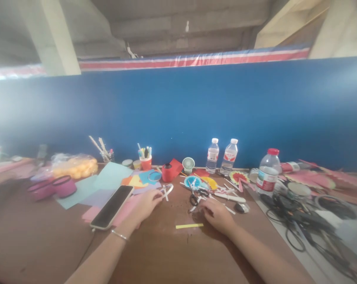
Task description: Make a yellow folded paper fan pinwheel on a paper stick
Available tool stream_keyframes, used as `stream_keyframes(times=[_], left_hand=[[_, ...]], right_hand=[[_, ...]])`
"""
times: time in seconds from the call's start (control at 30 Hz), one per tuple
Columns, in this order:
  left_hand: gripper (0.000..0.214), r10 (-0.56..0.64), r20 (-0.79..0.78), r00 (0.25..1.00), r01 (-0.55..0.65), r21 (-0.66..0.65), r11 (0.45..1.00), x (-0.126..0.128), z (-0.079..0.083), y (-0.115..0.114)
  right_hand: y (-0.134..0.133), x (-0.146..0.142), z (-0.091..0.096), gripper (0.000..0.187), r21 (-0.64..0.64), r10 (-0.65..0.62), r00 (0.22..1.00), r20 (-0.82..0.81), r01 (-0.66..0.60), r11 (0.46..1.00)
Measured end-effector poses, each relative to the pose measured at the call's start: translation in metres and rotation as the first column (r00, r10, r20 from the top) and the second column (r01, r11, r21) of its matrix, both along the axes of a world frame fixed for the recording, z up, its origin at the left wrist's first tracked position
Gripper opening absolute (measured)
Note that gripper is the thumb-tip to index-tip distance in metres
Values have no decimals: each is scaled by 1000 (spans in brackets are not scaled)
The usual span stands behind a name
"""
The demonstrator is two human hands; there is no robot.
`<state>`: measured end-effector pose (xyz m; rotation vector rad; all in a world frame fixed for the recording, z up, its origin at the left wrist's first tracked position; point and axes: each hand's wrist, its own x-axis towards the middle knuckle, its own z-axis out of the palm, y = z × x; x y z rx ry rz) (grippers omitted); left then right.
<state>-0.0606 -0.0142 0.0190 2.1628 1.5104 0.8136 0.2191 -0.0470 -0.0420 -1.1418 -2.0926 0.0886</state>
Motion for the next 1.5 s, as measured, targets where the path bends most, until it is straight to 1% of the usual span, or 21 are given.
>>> stream_keyframes(times=[0.13, 0.2, 0.23, 0.3, 0.37, 0.43, 0.57, 0.63, 0.7, 0.77, 0.83, 0.93, 1.0, 1.07, 1.13, 1.17, 1.23, 1.33, 1.4, 1.43, 1.5], left_hand=[[13, -106, 26, 994, 104, 82, 991, 28, 8, -4], [11, -162, -27, 986, 164, 131, 978, 45, 12, -4], [9, -172, -44, 984, 176, 156, 972, 52, 13, -4], [6, -172, -101, 980, 188, 185, 964, 62, 13, -1], [6, -156, -171, 973, 191, 208, 959, 65, 9, 2], [8, -164, -239, 957, 214, 205, 955, 63, 3, 5], [15, -210, -294, 932, 251, 110, 962, 56, -9, 7], [16, -203, -236, 950, 219, 45, 975, 56, -12, 6], [18, -183, -118, 976, 182, -18, 983, 56, -12, 6], [22, -174, 7, 985, 174, -84, 981, 57, -13, 7], [24, -180, 101, 978, 193, -140, 971, 58, -14, 9], [27, -183, 198, 963, 219, -175, 960, 58, -17, 12], [28, -176, 224, 959, 216, -173, 961, 57, -19, 13], [26, -174, 220, 960, 210, -152, 966, 57, -20, 13], [23, -186, 220, 958, 216, -120, 969, 59, -21, 12], [22, -187, 227, 956, 216, -110, 970, 60, -21, 11], [20, -173, 269, 948, 209, -112, 972, 63, -21, 10], [22, -195, 401, 895, 270, -137, 953, 66, -21, 10], [22, -221, 474, 853, 320, -139, 937, 64, -20, 13], [22, -217, 486, 846, 321, -139, 937, 61, -20, 16], [22, -151, 458, 876, 235, -133, 963, 53, -18, 22]], right_hand=[[9, -21, 19, 22, 53, 3, 994, -108, 3, 999], [19, -35, 31, 28, 66, -51, 970, -238, 69, 995], [26, -41, 37, 31, 56, -59, 956, -288, 79, 995], [38, -51, 43, 28, 25, -49, 938, -344, 61, 998], [47, -56, 42, 23, -10, -40, 923, -383, 39, 999], [52, -58, 35, 20, -39, -31, 906, -421, 16, 999], [50, -60, 22, 9, -133, -88, 869, -487, 26, 991], [48, -59, 21, 4, -177, -114, 858, -501, 27, 984], [47, -58, 23, 4, -186, -103, 834, -542, 0, 982], [46, -57, 25, 5, -178, -64, 784, -617, -60, 982], [45, -57, 25, 6, -186, -15, 725, -689, -157, 970], [42, -62, 24, 19, -230, 37, 666, -745, -309, 923], [40, -65, 22, 28, -257, 47, 667, -744, -350, 901], [38, -69, 19, 30, -264, 36, 711, -702, -307, 914], [38, -71, 17, 29, -230, 17, 764, -645, -215, 949], [37, -73, 16, 27, -202, 15, 779, -627, -182, 962], [35, -75, 16, 26, -147, 41, 774, -631, -171, 974], [32, -79, 19, 27, -104, 92, 690, -718, -237, 966], [31, -78, 24, 30, -93, 103, 589, -801, -293, 952], [31, -76, 28, 31, -82, 100, 529, -843, -309, 947], [33, -67, 35, 32, -47, 76, 415, -907, -279, 959]])
